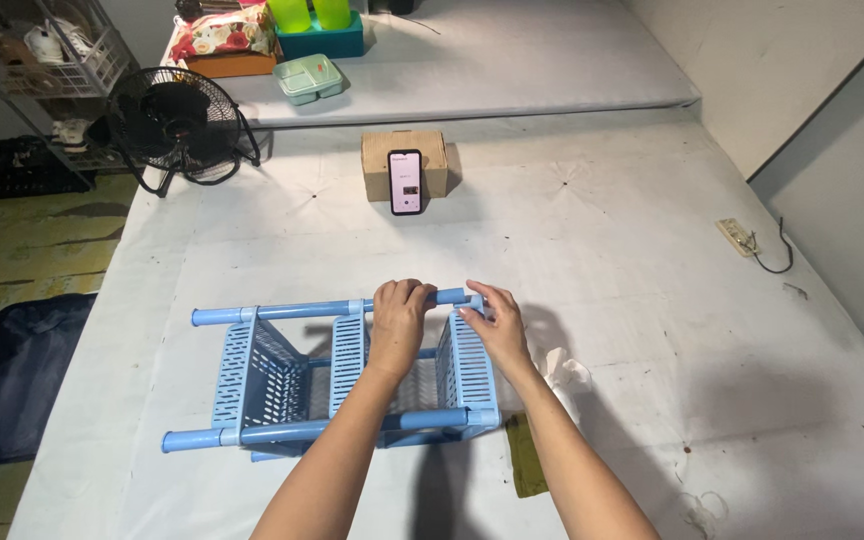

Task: The person disassembles a light blue plastic storage rack on a white surface, removing trays and rods one by one. After taking it apart, the person wipes one of the trays with a green cloth.

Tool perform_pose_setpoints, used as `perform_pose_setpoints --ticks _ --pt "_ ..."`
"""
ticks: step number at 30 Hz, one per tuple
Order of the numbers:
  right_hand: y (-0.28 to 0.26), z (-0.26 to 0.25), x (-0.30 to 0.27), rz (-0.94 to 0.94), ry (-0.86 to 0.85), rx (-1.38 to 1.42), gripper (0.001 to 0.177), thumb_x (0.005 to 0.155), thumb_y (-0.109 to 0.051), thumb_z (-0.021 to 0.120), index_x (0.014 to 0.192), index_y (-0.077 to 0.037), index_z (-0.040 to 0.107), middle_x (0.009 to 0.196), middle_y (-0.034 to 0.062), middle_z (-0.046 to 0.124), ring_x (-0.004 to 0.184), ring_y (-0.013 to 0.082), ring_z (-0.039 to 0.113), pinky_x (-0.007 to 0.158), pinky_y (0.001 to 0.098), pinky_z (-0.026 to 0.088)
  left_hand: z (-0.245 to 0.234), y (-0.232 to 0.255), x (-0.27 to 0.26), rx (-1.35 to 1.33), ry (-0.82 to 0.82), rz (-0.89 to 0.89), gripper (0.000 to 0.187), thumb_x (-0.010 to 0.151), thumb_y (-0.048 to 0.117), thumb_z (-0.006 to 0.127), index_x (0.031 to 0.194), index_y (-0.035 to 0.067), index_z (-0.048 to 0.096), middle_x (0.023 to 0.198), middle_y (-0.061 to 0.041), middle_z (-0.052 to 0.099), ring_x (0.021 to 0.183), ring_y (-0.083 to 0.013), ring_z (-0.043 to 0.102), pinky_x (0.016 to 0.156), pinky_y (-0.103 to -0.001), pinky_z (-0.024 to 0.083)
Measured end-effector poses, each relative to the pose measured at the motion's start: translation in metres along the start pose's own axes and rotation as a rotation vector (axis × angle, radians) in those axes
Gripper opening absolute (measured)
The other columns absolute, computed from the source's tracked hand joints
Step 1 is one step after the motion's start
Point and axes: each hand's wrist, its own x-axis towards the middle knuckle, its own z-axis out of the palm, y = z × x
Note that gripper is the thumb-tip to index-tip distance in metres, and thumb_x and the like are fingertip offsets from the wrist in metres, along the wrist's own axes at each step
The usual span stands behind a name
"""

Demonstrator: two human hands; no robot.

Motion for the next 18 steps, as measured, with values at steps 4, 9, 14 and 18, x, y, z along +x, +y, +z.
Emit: perform_pose_setpoints --ticks 4,9,14,18 --pt "0.005 0.004 0.003 -0.058 0.019 0.033 0.037 0.089 -0.024 0.078 0.123 -0.011 0.072 0.126 0.0109 0.064 0.113 0.0219 0.063 0.09 0.035 0.054 0.001 0.002 0.0 -0.039 -0.019 0.028 0.022 0.085 0.012 0.072 0.107 0.01 0.072 0.102 -0.006 0.067 0.103 -0.0262 0.061 0.107 -0.049 0.04" --pt "0.004 0.006 0.004 0.129 -0.008 0.203 0.031 0.091 -0.027 0.075 0.115 -0.007 0.072 0.124 0.0051 0.064 0.1 0.0174 0.068 0.084 0.0314 0.057 -0.005 0.008 -0.001 -0.06 -0.108 -0.028 0.024 0.086 0.012 0.072 0.11 0.012 0.074 0.107 -0.005 0.069 0.108 -0.0237 0.063 0.112 -0.053 0.035" --pt "-0.009 -0.001 -0.002 0.428 -0.027 0.376 0.034 0.093 -0.028 0.068 0.121 -0.011 0.068 0.099 0.0027 0.071 0.09 0.0154 0.068 0.078 0.0309 0.056 -0.02 0.018 -0.009 -0.03 -0.066 -0.051 0.033 0.086 0.007 0.07 0.12 0.01 0.073 0.12 -0.011 0.067 0.116 -0.0303 0.06 0.11 -0.053 0.036" --pt "-0.01 -0.007 -0.008 0.31 -0.006 0.494 0.028 0.098 -0.026 0.066 0.118 -0.006 0.069 0.099 -0.002 0.067 0.095 0.0086 0.061 0.086 0.0248 0.049 -0.031 0.025 -0.021 -0.069 -0.017 -0.13 0.033 0.087 0.003 0.07 0.119 0.009 0.072 0.127 -0.014 0.064 0.119 -0.0345 0.058 0.104 -0.046 0.044"
